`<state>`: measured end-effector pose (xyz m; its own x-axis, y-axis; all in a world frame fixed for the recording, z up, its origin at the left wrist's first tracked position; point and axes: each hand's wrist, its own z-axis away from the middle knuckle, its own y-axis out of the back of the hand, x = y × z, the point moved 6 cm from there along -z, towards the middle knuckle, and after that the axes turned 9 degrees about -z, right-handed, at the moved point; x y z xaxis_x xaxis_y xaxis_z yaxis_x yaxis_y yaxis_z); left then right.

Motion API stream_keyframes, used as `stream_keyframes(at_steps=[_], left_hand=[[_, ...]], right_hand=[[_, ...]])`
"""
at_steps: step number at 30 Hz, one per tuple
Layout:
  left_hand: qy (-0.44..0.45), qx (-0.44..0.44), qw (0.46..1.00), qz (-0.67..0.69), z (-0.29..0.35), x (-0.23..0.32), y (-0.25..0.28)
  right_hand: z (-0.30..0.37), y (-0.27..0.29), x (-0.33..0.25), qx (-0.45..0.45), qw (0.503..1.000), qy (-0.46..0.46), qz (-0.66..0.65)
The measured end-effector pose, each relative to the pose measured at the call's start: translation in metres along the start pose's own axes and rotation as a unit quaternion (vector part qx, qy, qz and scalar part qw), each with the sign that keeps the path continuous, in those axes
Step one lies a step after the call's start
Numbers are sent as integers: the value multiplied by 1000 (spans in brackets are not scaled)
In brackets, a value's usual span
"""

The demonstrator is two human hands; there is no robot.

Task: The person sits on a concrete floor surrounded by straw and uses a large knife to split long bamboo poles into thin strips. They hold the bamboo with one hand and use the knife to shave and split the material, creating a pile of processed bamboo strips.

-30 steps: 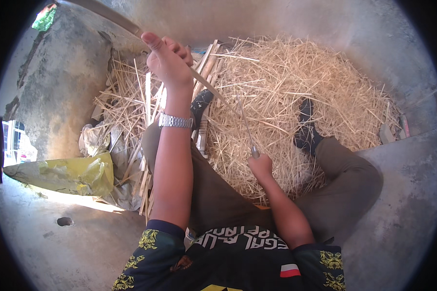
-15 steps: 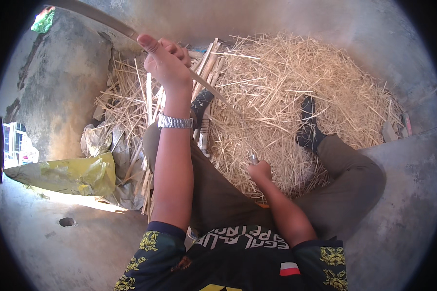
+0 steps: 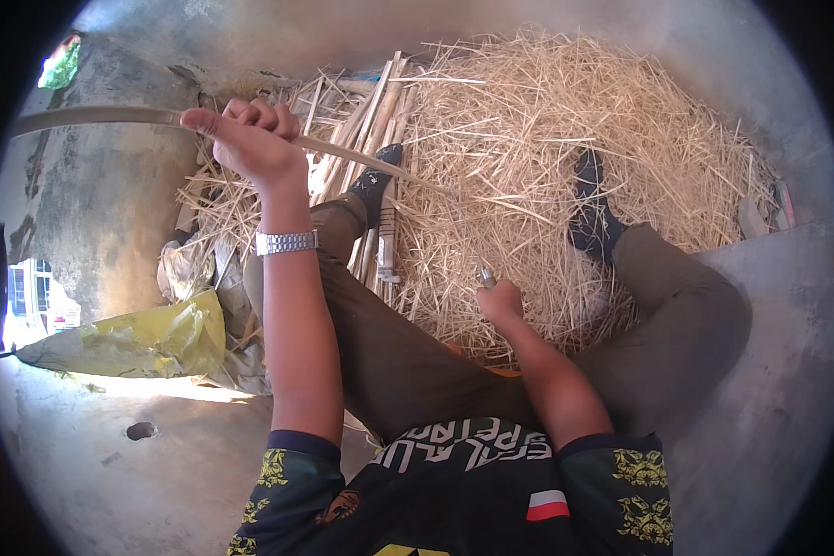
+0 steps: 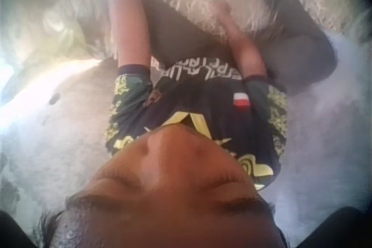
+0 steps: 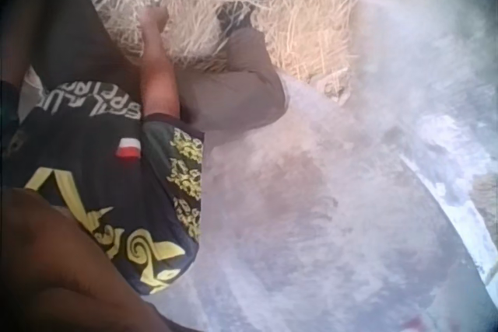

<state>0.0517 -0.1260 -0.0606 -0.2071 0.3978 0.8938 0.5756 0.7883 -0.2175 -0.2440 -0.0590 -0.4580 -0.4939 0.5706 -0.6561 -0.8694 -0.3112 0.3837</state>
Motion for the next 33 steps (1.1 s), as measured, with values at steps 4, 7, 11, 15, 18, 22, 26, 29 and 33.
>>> stream_keyframes(at_steps=[4, 7, 11, 15, 18, 22, 26, 29, 33], left_hand=[[6, -17, 1000, -5, -1, -1, -3], [19, -53, 998, 14, -2, -1, -8], [59, -103, 992, 47, -4, -4, -15], [109, -138, 981, 80, -8, -9, -18], [89, -77, 992, 50, -10, -10, -5], [61, -48, 997, 22, -11, -9, -5], [62, -45, 997, 20, -7, -8, -12], [58, -41, 997, 26, -7, -4, -15], [54, -38, 998, 18, -5, -6, -15]], right_hand=[[12, 10, -40, 43, 989, 141, -30], [22, 13, -78, 9, 956, 212, -201], [7, 1, -43, -14, 972, 157, -177], [-10, 2, -13, 23, 999, 41, -9], [11, 11, -47, -59, 998, 23, -30], [32, 20, -80, 16, 977, 188, -100], [28, 15, -72, -10, 980, 151, -127], [0, 6, -30, -49, 998, 4, -32], [0, 10, -38, 2, 997, 66, -26]])
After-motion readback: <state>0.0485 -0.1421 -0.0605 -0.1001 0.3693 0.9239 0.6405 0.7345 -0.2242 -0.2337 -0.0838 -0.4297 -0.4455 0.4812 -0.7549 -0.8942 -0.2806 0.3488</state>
